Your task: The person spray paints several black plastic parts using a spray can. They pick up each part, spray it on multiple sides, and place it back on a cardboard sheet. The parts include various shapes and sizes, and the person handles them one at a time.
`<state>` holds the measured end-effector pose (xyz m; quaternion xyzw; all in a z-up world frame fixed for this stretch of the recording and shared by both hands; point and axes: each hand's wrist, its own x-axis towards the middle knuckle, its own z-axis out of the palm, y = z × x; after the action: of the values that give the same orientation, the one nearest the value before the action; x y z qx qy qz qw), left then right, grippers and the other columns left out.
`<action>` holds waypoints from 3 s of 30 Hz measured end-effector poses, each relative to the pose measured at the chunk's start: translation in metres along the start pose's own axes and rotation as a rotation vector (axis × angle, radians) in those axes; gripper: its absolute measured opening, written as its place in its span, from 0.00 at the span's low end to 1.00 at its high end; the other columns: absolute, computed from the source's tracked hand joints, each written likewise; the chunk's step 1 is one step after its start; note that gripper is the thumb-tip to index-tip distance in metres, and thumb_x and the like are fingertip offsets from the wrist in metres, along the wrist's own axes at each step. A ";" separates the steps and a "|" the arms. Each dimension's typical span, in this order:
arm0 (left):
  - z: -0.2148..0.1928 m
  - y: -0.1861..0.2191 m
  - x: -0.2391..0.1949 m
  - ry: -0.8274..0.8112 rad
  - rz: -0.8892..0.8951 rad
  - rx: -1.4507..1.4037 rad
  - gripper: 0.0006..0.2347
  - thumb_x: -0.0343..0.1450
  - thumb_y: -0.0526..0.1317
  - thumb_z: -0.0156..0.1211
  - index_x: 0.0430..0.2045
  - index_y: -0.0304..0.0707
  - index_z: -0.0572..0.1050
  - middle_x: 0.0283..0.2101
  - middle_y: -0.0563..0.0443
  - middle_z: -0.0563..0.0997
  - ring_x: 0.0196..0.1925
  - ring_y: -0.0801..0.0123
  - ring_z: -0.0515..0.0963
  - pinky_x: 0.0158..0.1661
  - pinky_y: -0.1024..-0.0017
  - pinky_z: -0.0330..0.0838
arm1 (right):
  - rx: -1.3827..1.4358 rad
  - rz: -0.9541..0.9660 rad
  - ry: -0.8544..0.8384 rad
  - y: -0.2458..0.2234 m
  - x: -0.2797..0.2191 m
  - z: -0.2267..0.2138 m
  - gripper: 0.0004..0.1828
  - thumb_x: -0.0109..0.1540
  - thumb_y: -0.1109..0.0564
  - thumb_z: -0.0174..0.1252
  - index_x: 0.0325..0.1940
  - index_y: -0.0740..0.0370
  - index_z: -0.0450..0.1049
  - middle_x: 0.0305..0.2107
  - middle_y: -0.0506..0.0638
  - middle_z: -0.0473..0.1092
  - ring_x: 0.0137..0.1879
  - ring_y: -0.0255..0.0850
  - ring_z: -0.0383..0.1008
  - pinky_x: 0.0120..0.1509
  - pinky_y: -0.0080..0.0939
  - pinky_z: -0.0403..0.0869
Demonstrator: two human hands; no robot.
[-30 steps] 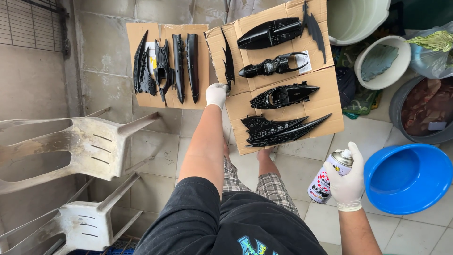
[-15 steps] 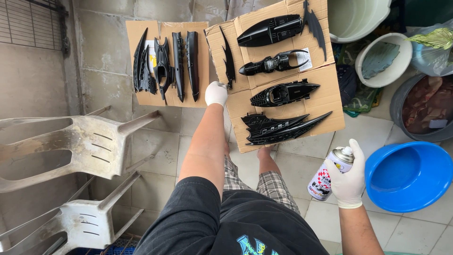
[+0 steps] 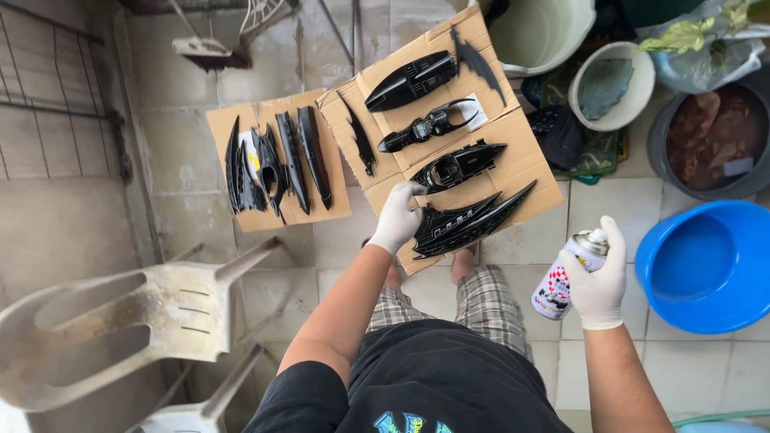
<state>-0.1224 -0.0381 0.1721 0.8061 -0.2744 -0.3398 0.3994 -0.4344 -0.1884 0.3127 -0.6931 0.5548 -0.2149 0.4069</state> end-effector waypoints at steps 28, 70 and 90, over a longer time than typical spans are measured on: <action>0.113 0.115 0.373 0.196 -0.550 0.987 0.14 0.73 0.43 0.45 0.42 0.51 0.82 0.49 0.54 0.77 0.55 0.57 0.67 0.51 0.57 0.59 | -0.189 0.225 -0.081 0.129 0.211 -0.141 0.45 0.54 0.66 0.66 0.76 0.67 0.60 0.65 0.62 0.63 0.61 0.52 0.68 0.60 0.49 0.70; -0.031 0.231 -0.141 0.972 0.112 -0.334 0.07 0.66 0.34 0.71 0.31 0.46 0.78 0.28 0.58 0.83 0.35 0.71 0.86 0.42 0.73 0.78 | 0.732 -0.358 -1.320 -0.160 0.102 0.016 0.48 0.48 0.66 0.66 0.73 0.70 0.59 0.61 0.68 0.67 0.59 0.56 0.74 0.60 0.56 0.73; -0.138 0.091 -0.333 0.704 0.146 -1.084 0.08 0.73 0.36 0.66 0.27 0.30 0.76 0.22 0.57 0.65 0.25 0.78 0.65 0.29 0.78 0.65 | 0.308 -0.341 -1.285 -0.208 -0.109 0.085 0.46 0.51 0.66 0.69 0.74 0.53 0.65 0.49 0.49 0.71 0.51 0.33 0.74 0.53 0.39 0.76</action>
<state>-0.2381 0.2151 0.4192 0.5329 0.0292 -0.1177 0.8375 -0.2793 -0.0469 0.4477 -0.6949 0.0493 0.1017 0.7102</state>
